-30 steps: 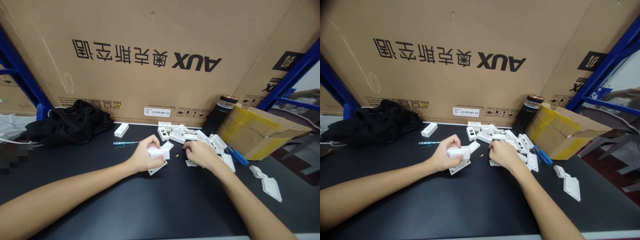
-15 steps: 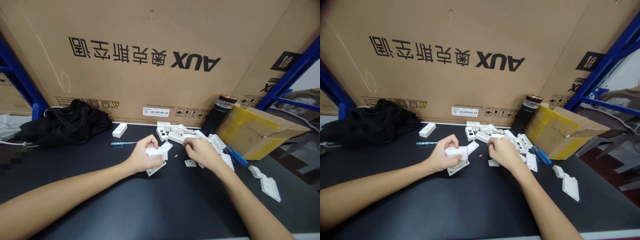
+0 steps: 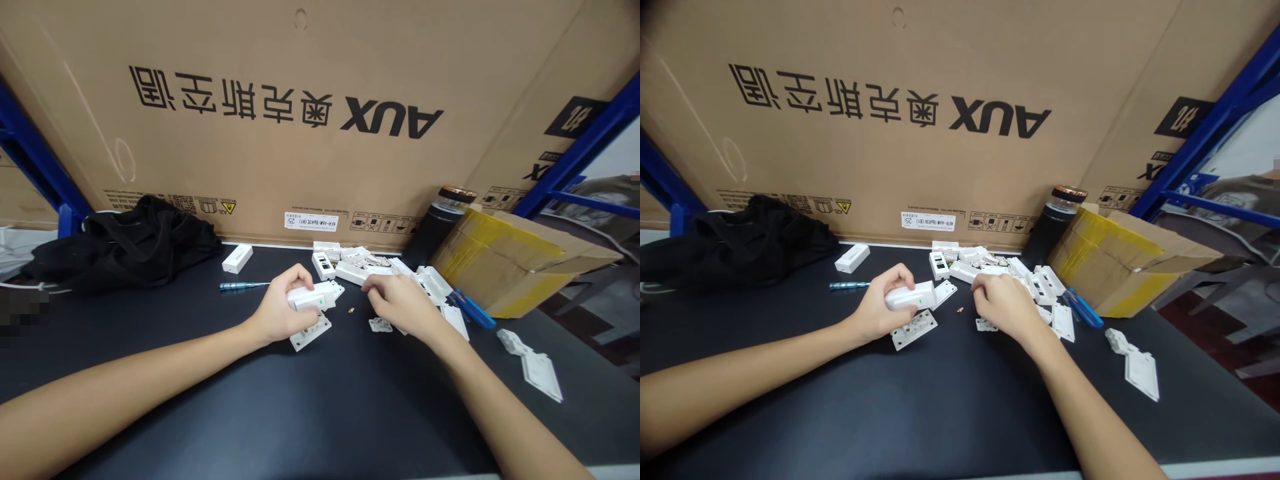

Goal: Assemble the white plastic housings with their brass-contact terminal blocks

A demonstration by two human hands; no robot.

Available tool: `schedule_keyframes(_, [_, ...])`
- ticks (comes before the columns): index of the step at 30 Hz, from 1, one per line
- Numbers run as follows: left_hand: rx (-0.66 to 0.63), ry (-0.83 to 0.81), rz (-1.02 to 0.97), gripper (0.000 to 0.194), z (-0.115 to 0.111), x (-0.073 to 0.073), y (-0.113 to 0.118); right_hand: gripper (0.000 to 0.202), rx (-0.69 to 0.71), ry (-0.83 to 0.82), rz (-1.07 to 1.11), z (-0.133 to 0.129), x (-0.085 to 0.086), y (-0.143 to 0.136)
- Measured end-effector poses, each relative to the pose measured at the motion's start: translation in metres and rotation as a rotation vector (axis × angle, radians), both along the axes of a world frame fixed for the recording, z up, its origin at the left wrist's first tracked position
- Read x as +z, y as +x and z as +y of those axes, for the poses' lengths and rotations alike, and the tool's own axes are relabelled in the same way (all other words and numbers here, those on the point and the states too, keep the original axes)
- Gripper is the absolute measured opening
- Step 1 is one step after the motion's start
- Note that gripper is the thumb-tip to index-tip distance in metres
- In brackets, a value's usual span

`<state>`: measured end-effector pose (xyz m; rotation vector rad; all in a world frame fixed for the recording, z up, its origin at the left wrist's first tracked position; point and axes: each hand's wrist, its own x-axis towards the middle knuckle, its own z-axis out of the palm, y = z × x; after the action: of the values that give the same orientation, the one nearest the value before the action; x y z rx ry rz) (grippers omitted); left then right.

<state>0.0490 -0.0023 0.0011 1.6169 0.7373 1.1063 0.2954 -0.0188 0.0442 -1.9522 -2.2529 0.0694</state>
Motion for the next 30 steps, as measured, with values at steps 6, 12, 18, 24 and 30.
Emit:
schedule_keyframes(6, [0.018,0.028,0.031,0.035,-0.0016,-0.0009,-0.0004,0.034,-0.001,-0.009,0.011,-0.0001,-0.0001,0.0004])
schedule_keyframes(12, [0.032,0.045,0.059,0.036,-0.0019,-0.0029,-0.0008,0.035,0.009,-0.02,0.018,0.0001,0.0,0.0002])
schedule_keyframes(18, [0.023,0.064,0.005,0.033,-0.0012,-0.0012,-0.0008,0.035,0.005,-0.005,0.018,0.0002,0.0001,-0.0003])
schedule_keyframes(24, [0.053,0.063,0.017,0.032,-0.0016,0.0003,-0.0012,0.034,0.011,-0.011,0.025,-0.0022,0.0012,-0.0017])
schedule_keyframes(30, [0.063,0.067,0.057,0.034,-0.0023,-0.0021,-0.0023,0.035,0.015,-0.008,0.037,-0.0018,0.0023,-0.0017])
